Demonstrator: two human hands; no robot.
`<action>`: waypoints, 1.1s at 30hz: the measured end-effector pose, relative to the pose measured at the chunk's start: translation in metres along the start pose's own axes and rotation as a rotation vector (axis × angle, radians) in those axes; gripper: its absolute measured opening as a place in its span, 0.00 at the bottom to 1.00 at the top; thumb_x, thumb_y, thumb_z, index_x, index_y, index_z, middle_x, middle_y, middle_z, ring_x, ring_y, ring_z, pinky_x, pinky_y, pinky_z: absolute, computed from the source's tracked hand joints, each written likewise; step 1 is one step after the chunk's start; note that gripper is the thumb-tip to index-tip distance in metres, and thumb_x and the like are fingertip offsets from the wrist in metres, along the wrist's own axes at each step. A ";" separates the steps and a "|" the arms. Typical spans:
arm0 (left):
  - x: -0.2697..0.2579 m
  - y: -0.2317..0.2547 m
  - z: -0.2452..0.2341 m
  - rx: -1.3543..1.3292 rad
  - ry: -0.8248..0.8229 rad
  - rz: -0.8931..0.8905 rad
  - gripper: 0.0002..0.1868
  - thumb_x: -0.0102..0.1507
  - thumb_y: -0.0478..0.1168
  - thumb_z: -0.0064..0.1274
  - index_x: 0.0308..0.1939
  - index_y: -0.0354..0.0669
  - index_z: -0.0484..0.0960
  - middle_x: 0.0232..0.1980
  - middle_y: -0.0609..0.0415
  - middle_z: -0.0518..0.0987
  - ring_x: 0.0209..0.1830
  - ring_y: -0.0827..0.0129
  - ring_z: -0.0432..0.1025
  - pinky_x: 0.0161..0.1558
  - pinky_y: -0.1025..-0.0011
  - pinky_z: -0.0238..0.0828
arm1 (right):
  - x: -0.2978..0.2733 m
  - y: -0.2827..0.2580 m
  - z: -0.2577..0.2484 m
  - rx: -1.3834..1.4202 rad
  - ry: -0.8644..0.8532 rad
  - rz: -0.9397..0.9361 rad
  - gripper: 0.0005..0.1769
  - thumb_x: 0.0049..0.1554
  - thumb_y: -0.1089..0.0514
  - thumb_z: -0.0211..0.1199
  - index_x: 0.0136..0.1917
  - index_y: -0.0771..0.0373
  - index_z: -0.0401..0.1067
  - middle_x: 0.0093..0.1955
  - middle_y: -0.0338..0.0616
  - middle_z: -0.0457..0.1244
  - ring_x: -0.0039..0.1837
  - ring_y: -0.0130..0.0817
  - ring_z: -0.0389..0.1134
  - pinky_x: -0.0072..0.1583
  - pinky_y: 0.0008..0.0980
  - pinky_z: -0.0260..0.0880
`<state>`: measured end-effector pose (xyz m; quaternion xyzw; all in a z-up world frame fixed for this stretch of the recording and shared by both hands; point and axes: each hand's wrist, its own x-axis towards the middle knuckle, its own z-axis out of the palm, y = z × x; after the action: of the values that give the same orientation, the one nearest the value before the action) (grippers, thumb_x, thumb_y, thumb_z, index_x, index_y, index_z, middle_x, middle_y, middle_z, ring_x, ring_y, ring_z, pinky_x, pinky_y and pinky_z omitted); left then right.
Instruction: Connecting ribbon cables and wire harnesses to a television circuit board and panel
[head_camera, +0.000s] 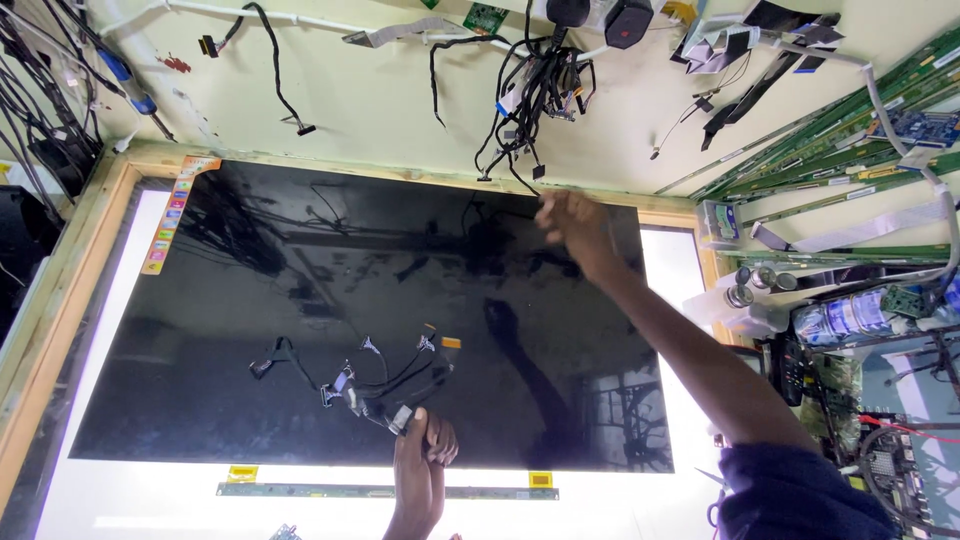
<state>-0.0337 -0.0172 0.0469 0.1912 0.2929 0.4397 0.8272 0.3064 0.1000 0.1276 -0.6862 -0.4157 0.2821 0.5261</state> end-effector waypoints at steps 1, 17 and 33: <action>-0.002 -0.003 -0.004 0.000 -0.002 0.003 0.22 0.69 0.46 0.43 0.21 0.46 0.62 0.16 0.62 0.55 0.17 0.75 0.49 0.23 0.72 0.46 | 0.032 0.000 -0.007 0.001 0.000 -0.004 0.20 0.55 0.44 0.62 0.55 0.59 0.73 0.42 0.40 0.69 0.40 0.24 0.70 0.38 0.20 0.72; -0.009 -0.027 -0.080 0.018 -0.068 -0.106 0.24 0.64 0.41 0.48 0.15 0.40 0.60 0.10 0.58 0.48 0.07 0.75 0.40 0.12 0.72 0.30 | 0.168 -0.016 -0.061 -0.226 0.460 -0.399 0.04 0.54 0.61 0.70 0.38 0.62 0.79 0.33 0.39 0.69 0.35 0.25 0.70 0.39 0.27 0.74; 0.137 -0.070 -0.184 -0.107 -1.891 -0.718 0.16 0.72 0.49 0.34 0.54 0.43 0.69 0.47 0.46 0.74 0.49 0.48 0.70 0.59 0.51 0.68 | 0.160 0.028 -0.046 0.235 0.183 0.003 0.36 0.57 0.30 0.37 0.48 0.58 0.76 0.43 0.40 0.68 0.44 0.31 0.67 0.46 0.31 0.69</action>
<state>-0.0500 0.0709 -0.1758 0.3244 -0.4622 -0.1544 0.8108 0.4311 0.2141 0.1222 -0.6432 -0.3292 0.2661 0.6381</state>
